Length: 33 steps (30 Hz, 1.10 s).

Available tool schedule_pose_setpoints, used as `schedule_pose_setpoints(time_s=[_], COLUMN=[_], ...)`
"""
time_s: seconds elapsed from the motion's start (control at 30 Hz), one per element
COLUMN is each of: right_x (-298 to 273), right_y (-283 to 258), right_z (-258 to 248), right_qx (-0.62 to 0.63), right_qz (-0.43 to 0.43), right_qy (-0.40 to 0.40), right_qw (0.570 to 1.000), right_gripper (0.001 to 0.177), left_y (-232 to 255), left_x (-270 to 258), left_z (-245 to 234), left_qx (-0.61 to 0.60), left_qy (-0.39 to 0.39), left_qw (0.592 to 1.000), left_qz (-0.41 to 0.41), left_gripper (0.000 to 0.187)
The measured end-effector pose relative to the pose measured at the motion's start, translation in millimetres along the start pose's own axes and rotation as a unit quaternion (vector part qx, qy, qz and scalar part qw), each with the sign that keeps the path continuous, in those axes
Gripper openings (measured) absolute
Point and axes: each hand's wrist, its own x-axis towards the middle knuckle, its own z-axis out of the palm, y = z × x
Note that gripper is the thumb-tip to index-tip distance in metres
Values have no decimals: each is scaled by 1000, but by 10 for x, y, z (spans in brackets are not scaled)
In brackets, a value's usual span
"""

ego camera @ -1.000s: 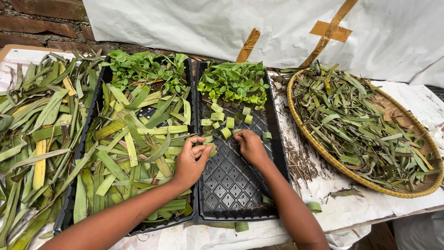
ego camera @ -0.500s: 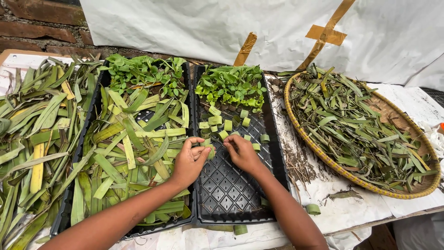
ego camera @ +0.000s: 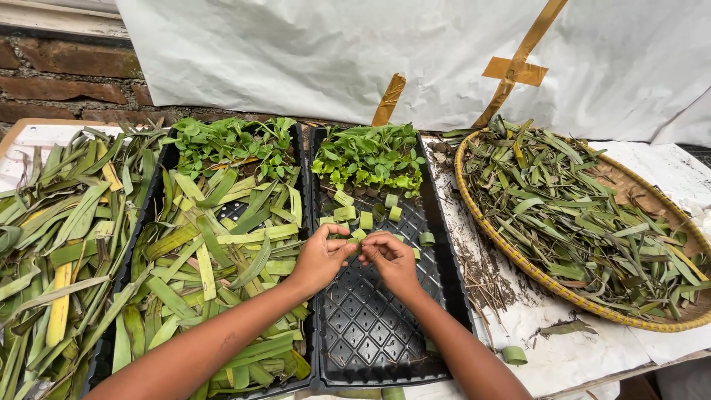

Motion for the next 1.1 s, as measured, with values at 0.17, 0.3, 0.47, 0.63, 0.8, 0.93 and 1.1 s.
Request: schedule_pose_setpoints(time_s=[0.17,0.3,0.47,0.63,0.8,0.93,1.1], right_x=[-27,-57,-197,-212,-195,-237,-215], right_y=[114,177,288,207,145,160,75], right_z=[-26,21,145,223,241,226,261], right_qx=[-16,-20,-15,-40,-69,-66,-64], right_qz=[51,88,111,121,109,114,109], right_qy=[23,20,13,35,46,50,33], right_qw=[998,996,994,991,991,990,991], right_gripper=[11,14,15,11,10,10,11], left_y=[28,47,54,-5,41,86,1], left_x=[-65,-141,-258,-250,-278,-342,-303], left_z=[51,-15,42,56,68,106,86], left_qx=[-62,-107,-103,-93,-93,-95,-86], left_qy=[24,57,86,81,75,72,83], left_qw=[998,992,989,990,990,991,991], left_qz=[7,31,66,69,75,68,67], left_gripper=[40,40,34,32,38,49,45])
